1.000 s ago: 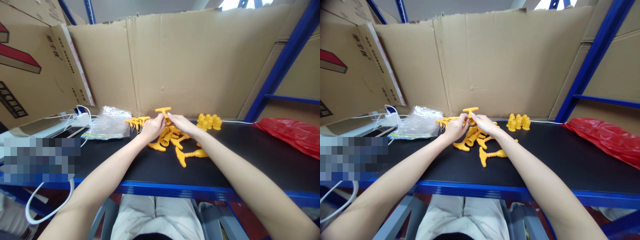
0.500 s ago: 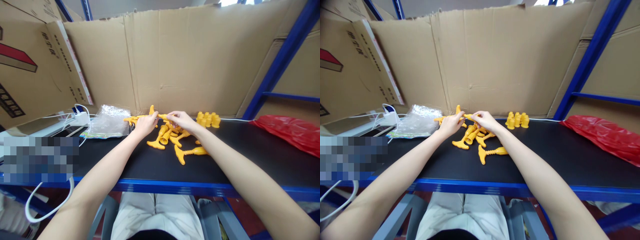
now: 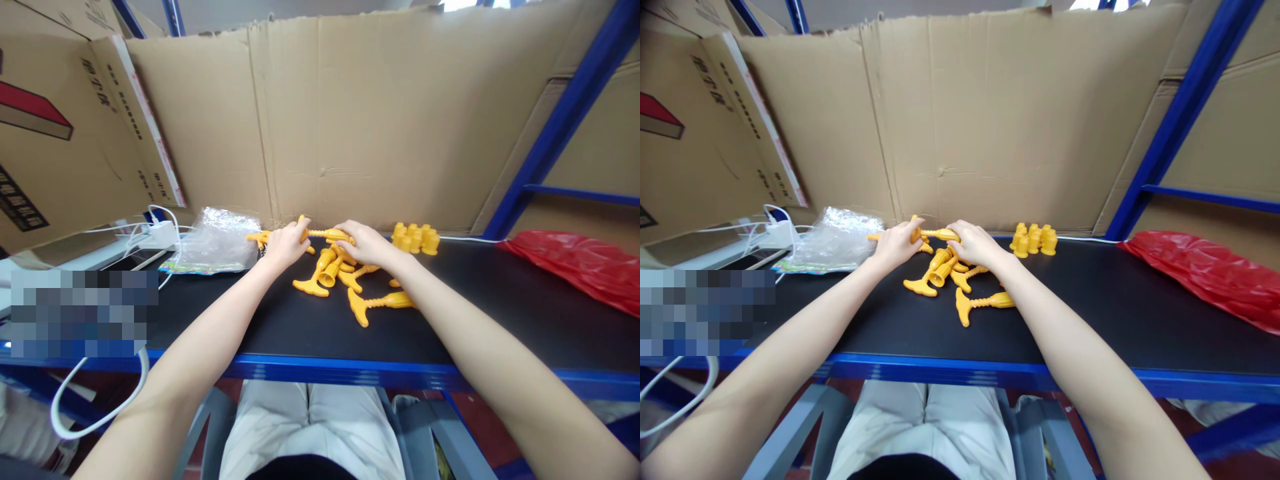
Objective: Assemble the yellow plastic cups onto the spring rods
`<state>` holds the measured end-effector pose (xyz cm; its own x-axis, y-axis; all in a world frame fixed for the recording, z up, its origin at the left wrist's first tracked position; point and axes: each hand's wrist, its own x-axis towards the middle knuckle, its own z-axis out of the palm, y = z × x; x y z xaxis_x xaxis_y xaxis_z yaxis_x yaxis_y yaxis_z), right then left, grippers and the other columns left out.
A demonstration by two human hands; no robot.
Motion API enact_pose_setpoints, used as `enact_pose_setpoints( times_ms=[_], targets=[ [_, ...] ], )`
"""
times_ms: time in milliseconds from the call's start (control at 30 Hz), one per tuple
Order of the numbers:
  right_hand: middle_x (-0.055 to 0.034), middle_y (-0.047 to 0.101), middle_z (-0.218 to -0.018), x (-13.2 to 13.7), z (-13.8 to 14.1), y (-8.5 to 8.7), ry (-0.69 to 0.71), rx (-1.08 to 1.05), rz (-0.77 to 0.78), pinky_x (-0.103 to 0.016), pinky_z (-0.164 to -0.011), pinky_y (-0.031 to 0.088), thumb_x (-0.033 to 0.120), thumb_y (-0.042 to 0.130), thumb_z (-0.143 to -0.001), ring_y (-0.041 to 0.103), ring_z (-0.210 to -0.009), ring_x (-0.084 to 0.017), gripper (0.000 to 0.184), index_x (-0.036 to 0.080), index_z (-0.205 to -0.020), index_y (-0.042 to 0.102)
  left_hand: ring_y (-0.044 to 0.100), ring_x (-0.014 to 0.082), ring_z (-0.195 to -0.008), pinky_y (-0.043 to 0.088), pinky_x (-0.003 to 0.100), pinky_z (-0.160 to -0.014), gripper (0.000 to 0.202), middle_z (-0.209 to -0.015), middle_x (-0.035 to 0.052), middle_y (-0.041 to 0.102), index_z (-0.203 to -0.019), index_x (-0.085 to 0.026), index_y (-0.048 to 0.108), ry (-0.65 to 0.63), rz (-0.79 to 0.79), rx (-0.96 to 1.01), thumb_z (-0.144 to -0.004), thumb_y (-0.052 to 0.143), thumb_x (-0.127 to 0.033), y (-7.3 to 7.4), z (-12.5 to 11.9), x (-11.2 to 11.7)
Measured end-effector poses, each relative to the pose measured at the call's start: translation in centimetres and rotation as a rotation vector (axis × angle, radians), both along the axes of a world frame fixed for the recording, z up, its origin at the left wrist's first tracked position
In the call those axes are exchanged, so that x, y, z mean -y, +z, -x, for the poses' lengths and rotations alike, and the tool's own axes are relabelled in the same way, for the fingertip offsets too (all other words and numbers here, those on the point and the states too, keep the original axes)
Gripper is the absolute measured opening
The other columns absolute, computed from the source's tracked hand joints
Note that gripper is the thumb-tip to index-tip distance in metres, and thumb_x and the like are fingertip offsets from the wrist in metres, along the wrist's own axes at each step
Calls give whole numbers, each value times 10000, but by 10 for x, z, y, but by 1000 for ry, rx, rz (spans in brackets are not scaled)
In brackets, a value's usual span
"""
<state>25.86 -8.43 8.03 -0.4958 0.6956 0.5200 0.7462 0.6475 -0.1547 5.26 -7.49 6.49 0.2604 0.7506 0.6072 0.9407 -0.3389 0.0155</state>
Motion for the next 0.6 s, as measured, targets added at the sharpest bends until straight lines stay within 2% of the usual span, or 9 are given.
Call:
enact_pose_setpoints(
  times_ms=[100, 200, 300, 400, 500, 600],
  targets=[
    [-113, 594, -1062, -1, -1, -3, -36, 182, -119, -331, -849, 348, 253, 471, -832, 526, -986, -226, 316, 141, -1118, 544, 611, 236, -893, 442, 311, -748, 422, -994, 73, 649, -1203, -242, 492, 3, 20, -12, -784, 511, -286, -2, -1, -1],
    [-108, 609, -1027, 0, 1, -6, -50, 207, -156, -340, -850, 317, 336, 434, -871, 534, -965, -229, 306, 147, -1079, 554, 619, 236, -878, 444, 311, -741, 421, -981, 74, 660, -1198, -236, 507, -2, 43, -24, -781, 513, -298, -3, -2, 0],
    [-98, 616, -1009, 1, 5, -7, -57, 215, -146, -341, -848, 298, 319, 400, -890, 545, -947, -219, 272, 151, -1036, 556, 622, 238, -878, 447, 311, -729, 418, -984, 72, 664, -1192, -238, 516, -16, 50, -42, -779, 512, -304, -4, -5, 1],
    [-97, 613, -990, 3, 5, -5, -70, 233, -117, -326, -808, 308, 289, 466, -851, 553, -907, -214, 222, 140, -997, 541, 618, 235, -895, 446, 310, -736, 422, -990, 74, 666, -1195, -238, 516, -32, 51, -54, -778, 509, -300, -5, -9, 3],
    [-102, 611, -972, 4, 4, -2, -80, 245, -111, -300, -748, 326, 282, 526, -807, 557, -869, -212, 238, 134, -994, 518, 615, 238, -908, 444, 316, -750, 436, -992, 78, 667, -1201, -234, 514, -40, 53, -56, -770, 515, -295, -6, -11, 4],
    [-109, 617, -989, 5, 3, -1, -96, 235, -102, -285, -708, 335, 313, 508, -825, 564, -873, -214, 274, 136, -1035, 511, 616, 241, -908, 445, 321, -751, 423, -989, 74, 668, -1194, -236, 517, -33, 46, -44, -776, 504, -300, -6, -11, 3]
  ],
)
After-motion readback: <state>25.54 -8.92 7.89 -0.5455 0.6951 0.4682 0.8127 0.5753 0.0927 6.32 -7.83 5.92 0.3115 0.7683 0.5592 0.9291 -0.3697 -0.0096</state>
